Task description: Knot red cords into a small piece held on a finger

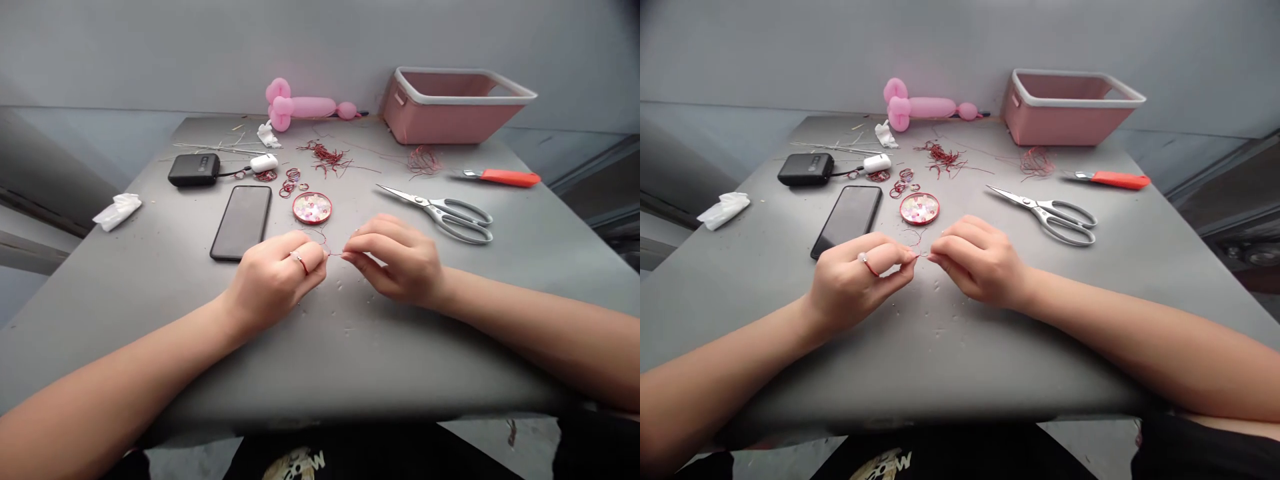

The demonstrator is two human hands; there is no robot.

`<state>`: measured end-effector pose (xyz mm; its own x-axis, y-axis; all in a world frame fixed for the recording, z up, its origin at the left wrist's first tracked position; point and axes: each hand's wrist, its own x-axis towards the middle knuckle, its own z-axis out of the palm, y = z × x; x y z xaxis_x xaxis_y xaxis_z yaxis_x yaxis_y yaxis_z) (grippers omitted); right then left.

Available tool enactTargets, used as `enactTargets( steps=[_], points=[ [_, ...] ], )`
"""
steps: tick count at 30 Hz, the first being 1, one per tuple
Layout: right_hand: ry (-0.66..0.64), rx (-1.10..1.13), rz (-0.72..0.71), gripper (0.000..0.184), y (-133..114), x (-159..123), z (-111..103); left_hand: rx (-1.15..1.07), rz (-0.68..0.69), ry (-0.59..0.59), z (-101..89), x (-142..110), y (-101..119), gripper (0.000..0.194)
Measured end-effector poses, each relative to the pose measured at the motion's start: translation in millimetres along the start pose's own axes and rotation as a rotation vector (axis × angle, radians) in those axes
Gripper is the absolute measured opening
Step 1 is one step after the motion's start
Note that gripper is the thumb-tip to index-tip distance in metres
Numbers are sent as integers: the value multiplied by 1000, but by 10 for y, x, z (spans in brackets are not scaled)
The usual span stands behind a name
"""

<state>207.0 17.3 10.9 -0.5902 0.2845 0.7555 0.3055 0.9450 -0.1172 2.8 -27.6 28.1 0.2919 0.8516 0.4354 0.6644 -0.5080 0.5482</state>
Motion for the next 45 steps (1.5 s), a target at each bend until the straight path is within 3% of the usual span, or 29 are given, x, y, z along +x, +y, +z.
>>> enactTargets(
  steps=[4,9,14,18,25,31,41,45],
  points=[
    [-8,132,186,9,-63,14,69,54,54,-5,3,31,-61,23],
    [-173,408,704,13,-210,36,93,122,141,-35,31,14,-103,22],
    [-222,468,797,14,-199,32,129,173,198,-46,88,-1,-169,21],
    [-212,380,724,11,-195,3,151,114,164,-81,73,9,-164,16],
    [-135,310,557,11,-221,-12,82,-159,-147,-211,1,67,-96,3],
    [-127,266,489,10,-215,-8,17,-369,-272,-223,49,78,-93,9],
    [-57,80,-53,27,-74,-102,-33,-667,-437,-234,107,30,31,9],
    [-4,-56,-199,28,-70,-92,-81,-818,-510,-217,128,18,53,12]
  ],
)
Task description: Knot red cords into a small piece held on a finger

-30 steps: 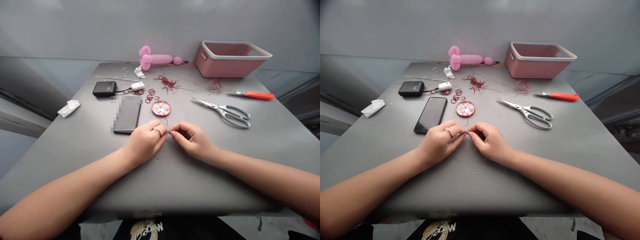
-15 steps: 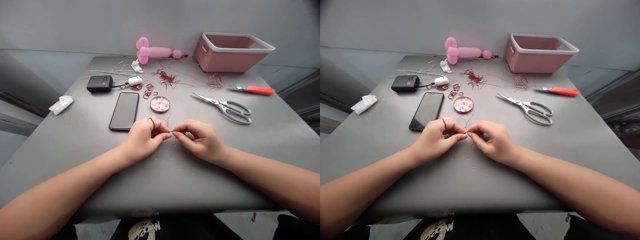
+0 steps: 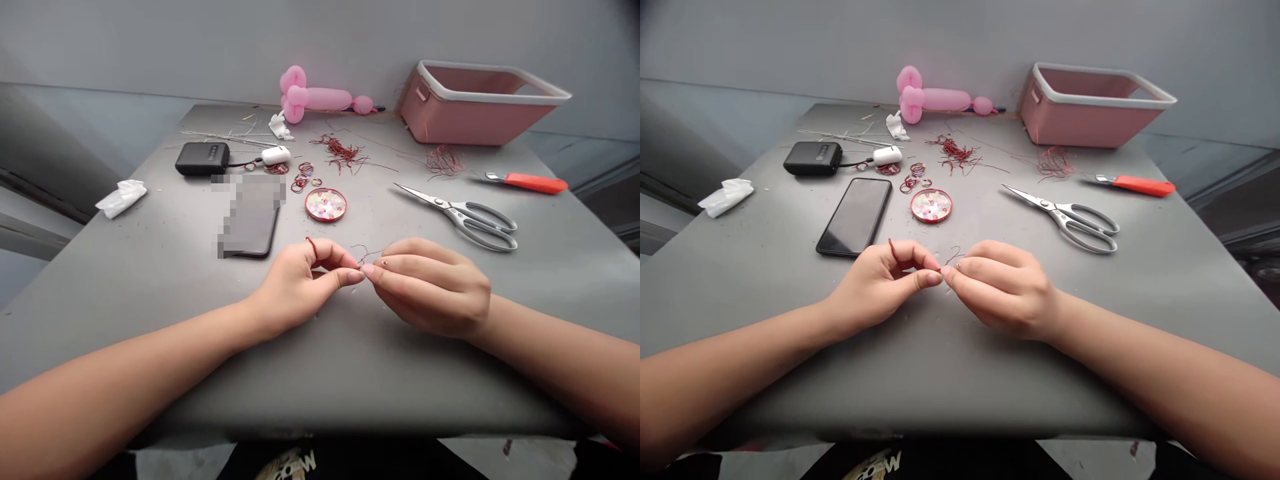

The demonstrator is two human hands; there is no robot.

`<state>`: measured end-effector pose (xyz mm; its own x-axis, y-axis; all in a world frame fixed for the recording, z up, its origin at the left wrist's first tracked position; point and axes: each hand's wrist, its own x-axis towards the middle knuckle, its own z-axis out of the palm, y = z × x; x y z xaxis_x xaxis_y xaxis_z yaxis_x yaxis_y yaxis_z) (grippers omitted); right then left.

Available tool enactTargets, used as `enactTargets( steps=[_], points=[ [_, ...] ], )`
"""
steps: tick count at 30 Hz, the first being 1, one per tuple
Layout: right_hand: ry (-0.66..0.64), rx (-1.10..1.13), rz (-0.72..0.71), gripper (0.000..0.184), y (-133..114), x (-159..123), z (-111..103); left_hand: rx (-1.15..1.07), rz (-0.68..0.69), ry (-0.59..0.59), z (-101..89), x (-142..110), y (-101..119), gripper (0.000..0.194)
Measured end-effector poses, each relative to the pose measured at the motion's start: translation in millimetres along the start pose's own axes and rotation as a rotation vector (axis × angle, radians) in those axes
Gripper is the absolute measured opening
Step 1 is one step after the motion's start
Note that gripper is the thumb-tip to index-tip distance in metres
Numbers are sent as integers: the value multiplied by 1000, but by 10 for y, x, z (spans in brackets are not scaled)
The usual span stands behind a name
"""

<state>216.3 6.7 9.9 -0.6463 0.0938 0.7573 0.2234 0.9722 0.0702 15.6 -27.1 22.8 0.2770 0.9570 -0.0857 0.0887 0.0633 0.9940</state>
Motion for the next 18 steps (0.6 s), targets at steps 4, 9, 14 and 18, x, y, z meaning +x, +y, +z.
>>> enactTargets(
  steps=[4,9,14,18],
  points=[
    [-8,-97,-36,27,-32,60,-79,-130,47,10,7,-7,-21,12],
    [-5,-204,-25,24,-93,91,-130,-236,85,31,25,-37,-3,13],
    [-7,-197,49,29,-132,53,-102,-226,86,51,39,-32,10,18],
    [-25,28,234,29,-182,125,-163,-124,96,29,13,-27,16,22]
  ],
)
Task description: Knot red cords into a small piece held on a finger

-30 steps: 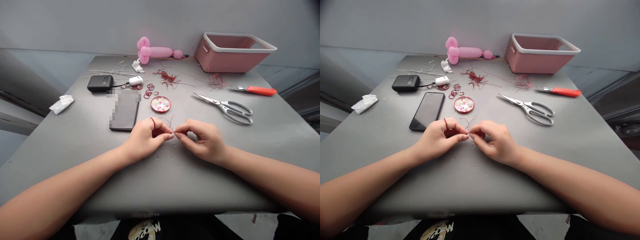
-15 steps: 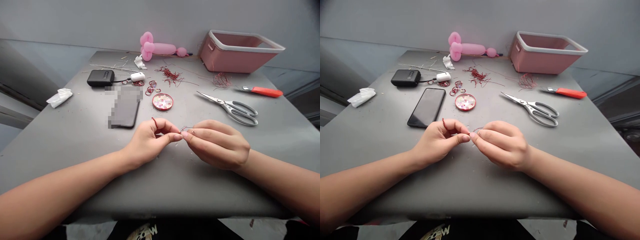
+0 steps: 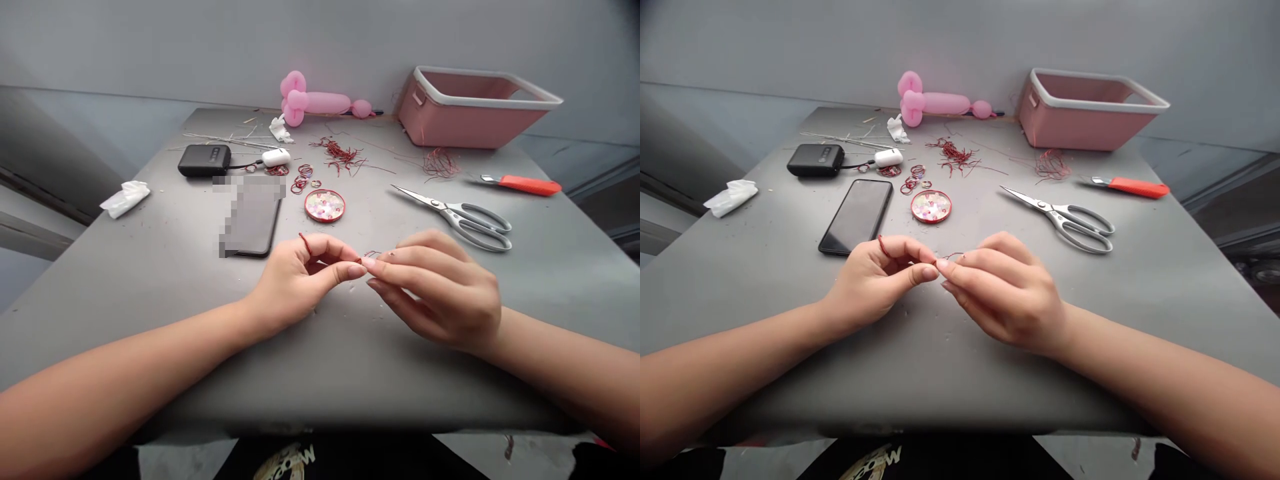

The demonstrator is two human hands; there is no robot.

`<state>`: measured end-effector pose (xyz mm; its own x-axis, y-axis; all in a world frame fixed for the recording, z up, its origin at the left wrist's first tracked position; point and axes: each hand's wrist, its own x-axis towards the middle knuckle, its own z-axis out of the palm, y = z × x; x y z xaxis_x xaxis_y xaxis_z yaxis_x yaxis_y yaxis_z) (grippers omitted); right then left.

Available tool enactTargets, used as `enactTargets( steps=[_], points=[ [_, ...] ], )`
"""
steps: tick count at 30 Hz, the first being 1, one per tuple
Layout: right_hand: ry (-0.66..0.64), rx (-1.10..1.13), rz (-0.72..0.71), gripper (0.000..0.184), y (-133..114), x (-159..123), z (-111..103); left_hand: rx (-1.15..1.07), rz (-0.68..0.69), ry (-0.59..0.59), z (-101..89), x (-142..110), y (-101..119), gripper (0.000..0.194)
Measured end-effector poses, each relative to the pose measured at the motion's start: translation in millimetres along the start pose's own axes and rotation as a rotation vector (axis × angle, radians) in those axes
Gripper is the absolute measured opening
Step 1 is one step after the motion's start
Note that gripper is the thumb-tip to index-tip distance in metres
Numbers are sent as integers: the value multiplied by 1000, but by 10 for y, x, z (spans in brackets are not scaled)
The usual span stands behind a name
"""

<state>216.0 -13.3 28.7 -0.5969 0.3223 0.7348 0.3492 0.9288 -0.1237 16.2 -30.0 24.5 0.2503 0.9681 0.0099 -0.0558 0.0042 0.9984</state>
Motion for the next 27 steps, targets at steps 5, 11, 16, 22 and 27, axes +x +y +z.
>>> enactTargets(
  steps=[5,11,16,22,27],
  points=[
    [-164,594,592,11,-42,84,-202,-58,-32,-86,-10,-30,88,17],
    [-312,1059,976,20,30,80,-282,-282,-226,-183,23,-82,149,18],
    [-473,1163,1099,25,41,85,-187,-317,-273,-222,33,-74,104,32],
    [-554,1283,1145,26,57,46,-83,-231,-272,-197,51,-41,74,37],
    [-500,1206,1159,29,114,23,-49,-134,-236,-195,47,-19,17,27]
  ],
)
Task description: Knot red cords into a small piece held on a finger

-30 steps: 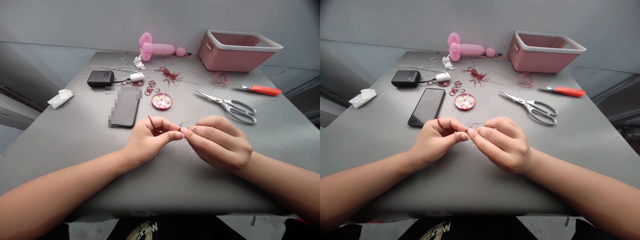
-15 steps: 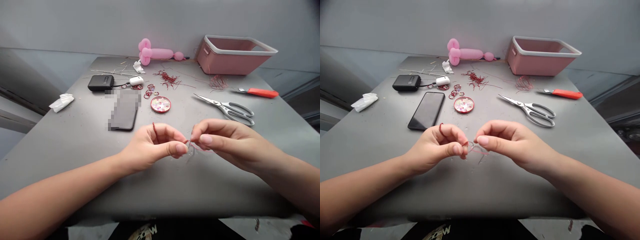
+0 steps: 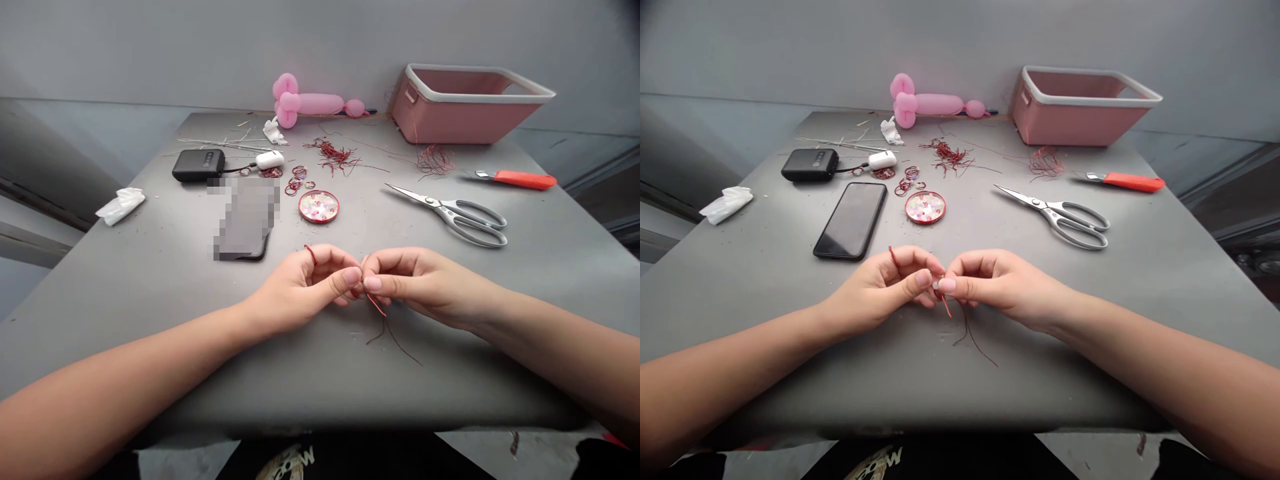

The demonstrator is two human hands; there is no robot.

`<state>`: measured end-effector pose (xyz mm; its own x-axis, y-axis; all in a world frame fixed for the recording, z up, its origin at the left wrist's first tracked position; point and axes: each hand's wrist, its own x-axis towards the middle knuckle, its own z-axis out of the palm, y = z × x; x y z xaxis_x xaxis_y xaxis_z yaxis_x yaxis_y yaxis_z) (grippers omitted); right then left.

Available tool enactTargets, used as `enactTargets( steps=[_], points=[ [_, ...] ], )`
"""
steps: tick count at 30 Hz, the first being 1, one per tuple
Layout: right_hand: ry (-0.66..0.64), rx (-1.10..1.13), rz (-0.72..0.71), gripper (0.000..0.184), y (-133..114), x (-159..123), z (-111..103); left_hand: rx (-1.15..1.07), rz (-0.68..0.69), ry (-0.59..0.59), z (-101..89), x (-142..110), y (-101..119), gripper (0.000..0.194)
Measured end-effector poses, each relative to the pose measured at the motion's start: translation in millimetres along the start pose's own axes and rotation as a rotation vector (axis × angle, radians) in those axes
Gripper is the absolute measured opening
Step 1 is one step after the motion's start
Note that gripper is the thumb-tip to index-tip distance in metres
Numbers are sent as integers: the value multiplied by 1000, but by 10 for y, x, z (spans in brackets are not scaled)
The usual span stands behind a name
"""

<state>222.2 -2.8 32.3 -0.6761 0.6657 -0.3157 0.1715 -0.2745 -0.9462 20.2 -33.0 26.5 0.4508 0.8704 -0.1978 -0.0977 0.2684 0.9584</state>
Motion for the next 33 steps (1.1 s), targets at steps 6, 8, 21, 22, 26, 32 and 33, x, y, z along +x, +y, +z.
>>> enactTargets(
  steps=[6,8,21,22,26,32,33],
  points=[
    [69,15,5,26,9,51,-37,153,37,72,-21,-6,-26,23],
    [51,26,9,23,1,50,-43,145,31,71,-28,-15,-31,23],
    [175,-16,7,26,-12,66,-45,88,-43,157,-23,-3,-20,34],
    [172,-16,2,26,-16,63,-42,85,-44,163,-21,-3,-15,33],
    [146,-15,-10,23,-32,50,-32,55,-27,151,-16,-2,-12,26],
    [210,-154,-59,22,-25,30,6,65,-24,128,-12,-7,-18,26],
    [230,-204,-92,20,-12,24,23,82,-31,127,-10,-10,-18,26]
  ],
)
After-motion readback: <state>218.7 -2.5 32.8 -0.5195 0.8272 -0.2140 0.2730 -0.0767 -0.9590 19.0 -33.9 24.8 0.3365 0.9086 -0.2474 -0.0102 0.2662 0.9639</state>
